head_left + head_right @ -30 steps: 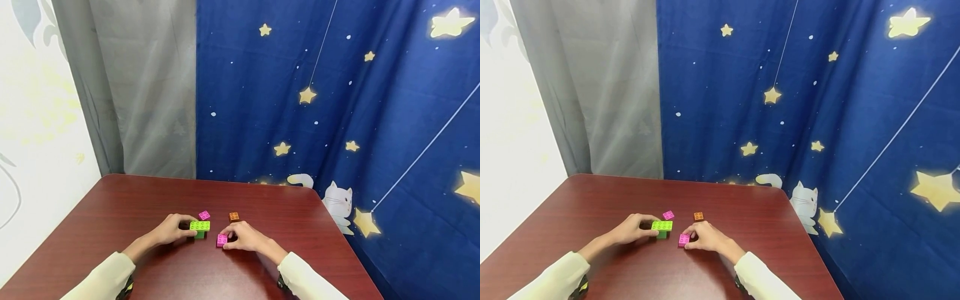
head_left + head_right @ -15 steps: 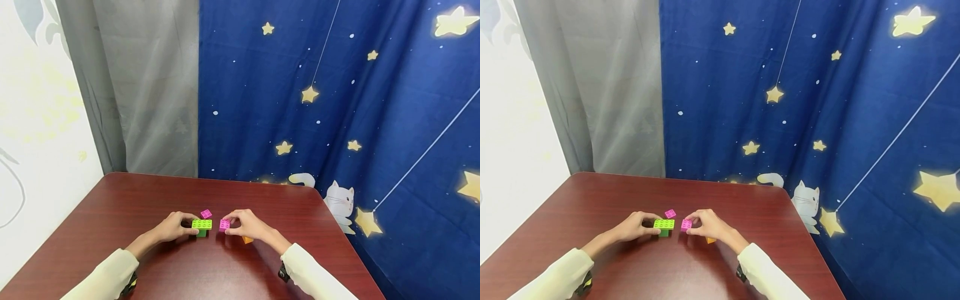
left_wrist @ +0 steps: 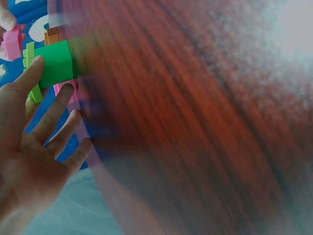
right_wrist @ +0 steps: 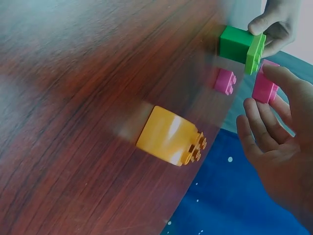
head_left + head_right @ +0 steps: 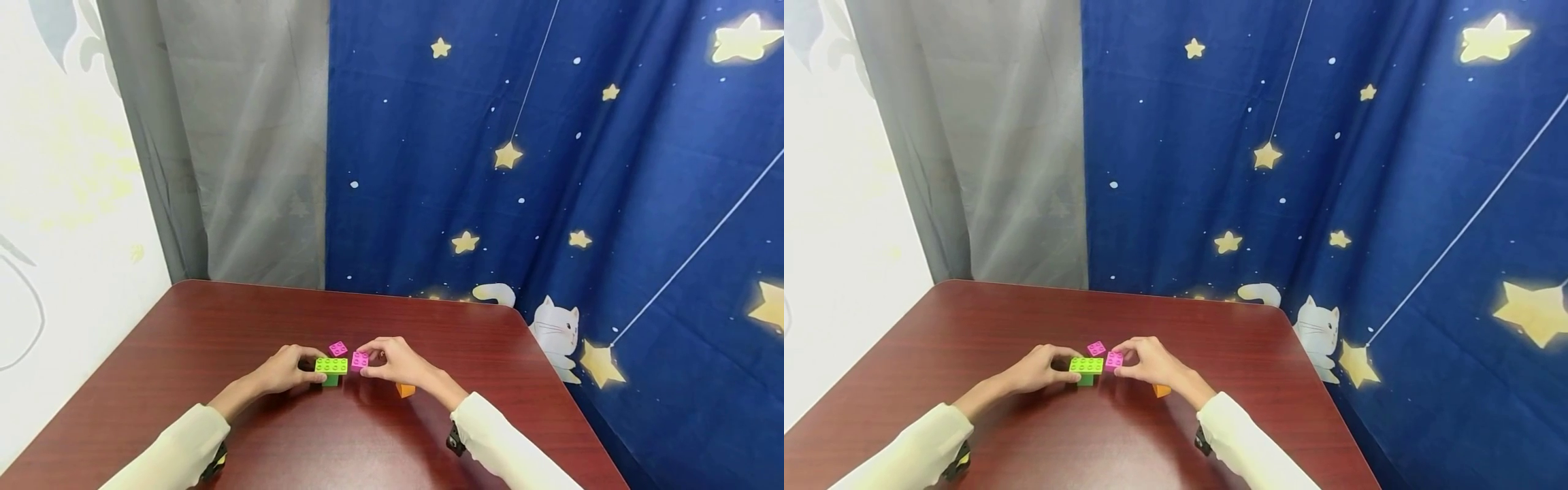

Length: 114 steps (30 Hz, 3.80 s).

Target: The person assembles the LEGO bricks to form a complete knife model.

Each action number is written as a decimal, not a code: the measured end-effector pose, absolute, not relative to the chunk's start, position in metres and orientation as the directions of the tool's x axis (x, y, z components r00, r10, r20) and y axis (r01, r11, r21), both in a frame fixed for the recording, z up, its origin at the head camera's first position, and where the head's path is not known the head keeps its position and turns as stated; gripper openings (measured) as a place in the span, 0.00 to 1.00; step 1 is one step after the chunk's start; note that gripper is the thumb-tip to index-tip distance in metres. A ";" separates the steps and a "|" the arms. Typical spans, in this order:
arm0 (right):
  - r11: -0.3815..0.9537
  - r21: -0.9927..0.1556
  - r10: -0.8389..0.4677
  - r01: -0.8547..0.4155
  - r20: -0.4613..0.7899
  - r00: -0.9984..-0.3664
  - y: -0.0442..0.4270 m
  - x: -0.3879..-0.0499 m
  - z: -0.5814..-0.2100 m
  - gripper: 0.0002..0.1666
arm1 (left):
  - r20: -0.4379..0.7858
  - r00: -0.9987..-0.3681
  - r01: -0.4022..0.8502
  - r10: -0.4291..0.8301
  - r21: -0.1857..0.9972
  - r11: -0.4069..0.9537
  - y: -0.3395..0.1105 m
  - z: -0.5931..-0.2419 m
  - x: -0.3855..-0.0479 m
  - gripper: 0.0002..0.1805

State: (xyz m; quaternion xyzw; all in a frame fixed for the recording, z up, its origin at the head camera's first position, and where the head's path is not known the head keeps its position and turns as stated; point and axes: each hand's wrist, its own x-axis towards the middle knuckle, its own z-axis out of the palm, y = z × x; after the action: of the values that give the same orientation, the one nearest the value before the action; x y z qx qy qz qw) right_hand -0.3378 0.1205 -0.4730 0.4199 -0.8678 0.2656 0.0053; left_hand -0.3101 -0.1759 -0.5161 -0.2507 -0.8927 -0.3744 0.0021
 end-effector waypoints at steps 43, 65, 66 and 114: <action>0.500 -0.408 -0.758 -0.764 0.222 -0.614 0.070 -0.347 -0.477 0.24 | 0.196 -0.867 0.463 0.458 0.654 0.598 -0.176 -0.513 -0.311 0.15; 0.489 -0.426 -0.753 -0.762 0.234 -0.614 0.066 -0.349 -0.483 0.23 | 0.195 -0.859 0.475 0.473 0.649 0.595 -0.177 -0.515 -0.314 0.14; 0.488 -0.430 -0.750 -0.759 0.238 -0.617 0.066 -0.349 -0.483 0.23 | 0.196 -0.859 0.476 0.474 0.649 0.594 -0.177 -0.515 -0.314 0.14; 0.530 -0.442 -0.671 -0.724 0.303 -0.677 0.059 -0.348 -0.496 0.24 | 0.201 -0.849 0.492 0.489 0.640 0.590 -0.175 -0.510 -0.314 0.12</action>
State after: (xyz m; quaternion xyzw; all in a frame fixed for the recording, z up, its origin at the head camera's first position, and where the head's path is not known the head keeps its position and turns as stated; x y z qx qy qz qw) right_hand -0.3481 0.0589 -0.4965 0.3993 -0.8733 0.2749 0.0476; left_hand -0.3136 -0.1749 -0.5104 -0.2748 -0.8917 -0.3596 0.0021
